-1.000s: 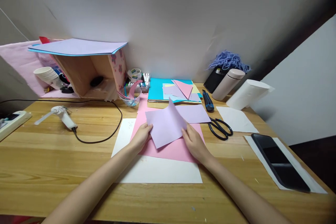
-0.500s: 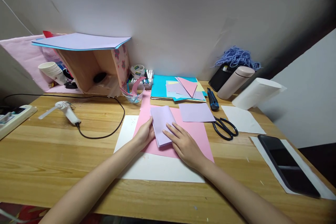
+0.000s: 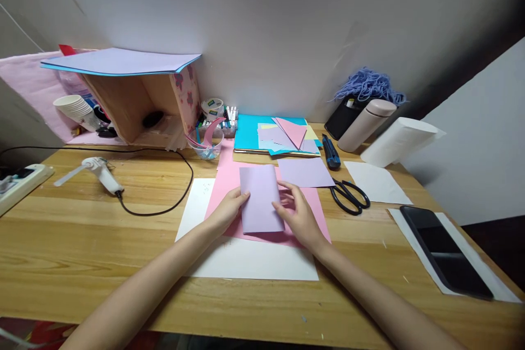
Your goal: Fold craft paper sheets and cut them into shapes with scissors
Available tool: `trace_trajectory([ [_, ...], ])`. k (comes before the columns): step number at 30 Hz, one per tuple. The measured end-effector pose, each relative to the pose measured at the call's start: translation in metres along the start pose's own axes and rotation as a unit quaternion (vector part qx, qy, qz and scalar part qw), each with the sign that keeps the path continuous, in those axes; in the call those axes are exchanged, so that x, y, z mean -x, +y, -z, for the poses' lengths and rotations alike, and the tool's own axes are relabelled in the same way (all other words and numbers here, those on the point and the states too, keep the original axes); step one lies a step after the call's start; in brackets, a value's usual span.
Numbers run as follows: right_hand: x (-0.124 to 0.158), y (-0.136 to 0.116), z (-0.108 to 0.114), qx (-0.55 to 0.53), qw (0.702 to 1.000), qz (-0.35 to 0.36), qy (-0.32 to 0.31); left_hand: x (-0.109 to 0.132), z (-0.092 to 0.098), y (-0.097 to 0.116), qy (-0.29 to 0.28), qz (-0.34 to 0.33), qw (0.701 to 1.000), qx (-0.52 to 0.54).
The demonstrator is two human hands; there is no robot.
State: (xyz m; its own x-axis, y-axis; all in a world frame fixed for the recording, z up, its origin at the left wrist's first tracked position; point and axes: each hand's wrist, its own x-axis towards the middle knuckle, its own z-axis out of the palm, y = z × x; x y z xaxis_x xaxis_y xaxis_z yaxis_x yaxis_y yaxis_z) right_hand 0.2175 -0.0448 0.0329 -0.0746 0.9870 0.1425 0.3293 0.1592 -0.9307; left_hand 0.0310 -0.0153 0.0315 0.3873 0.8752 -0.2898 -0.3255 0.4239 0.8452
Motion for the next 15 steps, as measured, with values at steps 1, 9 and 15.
trace_trajectory([
  [1, -0.0032, 0.002, 0.0013, -0.067, 0.996, -0.06, -0.011, 0.0005, -0.0007, 0.0005, -0.014, 0.005, 1.0, -0.012],
  [9, -0.0126, 0.0038, 0.0077, -0.243, 0.95, -0.172, -0.094, 0.0021, -0.0035, 0.0059, 0.036, -0.024, 0.993, -0.11],
  [15, -0.0112, 0.002, 0.0068, -0.235, 0.947, -0.2, -0.086, 0.0014, -0.0026, 0.0071, 0.061, -0.007, 0.994, -0.094],
])
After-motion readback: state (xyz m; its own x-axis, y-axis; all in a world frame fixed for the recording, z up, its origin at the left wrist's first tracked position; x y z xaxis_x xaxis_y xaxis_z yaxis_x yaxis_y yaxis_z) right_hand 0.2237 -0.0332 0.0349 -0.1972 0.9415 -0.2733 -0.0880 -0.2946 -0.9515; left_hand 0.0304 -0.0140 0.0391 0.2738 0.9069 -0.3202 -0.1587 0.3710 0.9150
